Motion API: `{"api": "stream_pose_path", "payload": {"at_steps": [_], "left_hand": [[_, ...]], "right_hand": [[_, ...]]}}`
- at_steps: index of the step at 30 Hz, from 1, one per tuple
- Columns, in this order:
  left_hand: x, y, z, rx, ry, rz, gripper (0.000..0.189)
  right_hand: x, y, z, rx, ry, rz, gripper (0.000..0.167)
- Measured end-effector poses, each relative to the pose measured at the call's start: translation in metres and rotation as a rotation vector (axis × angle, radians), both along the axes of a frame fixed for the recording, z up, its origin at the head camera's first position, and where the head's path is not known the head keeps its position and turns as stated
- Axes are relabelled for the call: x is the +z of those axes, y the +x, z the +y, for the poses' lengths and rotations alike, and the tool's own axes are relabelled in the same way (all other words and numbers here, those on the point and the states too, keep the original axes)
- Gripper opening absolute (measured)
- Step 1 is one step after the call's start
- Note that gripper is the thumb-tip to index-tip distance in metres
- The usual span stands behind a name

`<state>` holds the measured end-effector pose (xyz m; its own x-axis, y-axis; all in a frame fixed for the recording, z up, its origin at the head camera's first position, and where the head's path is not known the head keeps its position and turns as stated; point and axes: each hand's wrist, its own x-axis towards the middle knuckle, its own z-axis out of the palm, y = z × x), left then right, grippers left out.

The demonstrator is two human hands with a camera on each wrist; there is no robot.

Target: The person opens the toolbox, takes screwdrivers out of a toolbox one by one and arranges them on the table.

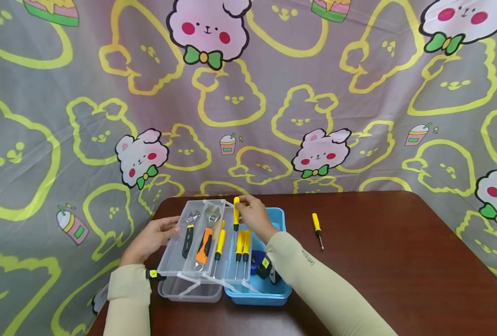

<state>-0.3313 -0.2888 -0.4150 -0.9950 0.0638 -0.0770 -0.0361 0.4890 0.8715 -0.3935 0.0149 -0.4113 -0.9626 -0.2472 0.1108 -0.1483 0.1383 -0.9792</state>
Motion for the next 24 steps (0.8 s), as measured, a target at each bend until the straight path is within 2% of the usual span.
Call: {"api": "stream_pose_path", "payload": {"at_steps": [7, 15, 24], "left_hand": [[-0.0020, -0.0011, 0.0012, -0.011, 0.010, 0.010, 0.051], [-0.0014, 0.0022, 0.0009, 0.008, -0.001, -0.001, 0.052], [-0.0016, -0.0008, 0.0019, 0.011, -0.014, 0.002, 0.053]], "right_hand": [[0.0014, -0.0012, 0.0007, -0.008, -0.063, -0.014, 0.035], [-0.0012, -0.0028, -0.0018, -0.011, -0.072, -0.019, 0.029], [0.0020, -0.0054, 0.0033, -0.026, -0.073, 0.003, 0.029]]}}
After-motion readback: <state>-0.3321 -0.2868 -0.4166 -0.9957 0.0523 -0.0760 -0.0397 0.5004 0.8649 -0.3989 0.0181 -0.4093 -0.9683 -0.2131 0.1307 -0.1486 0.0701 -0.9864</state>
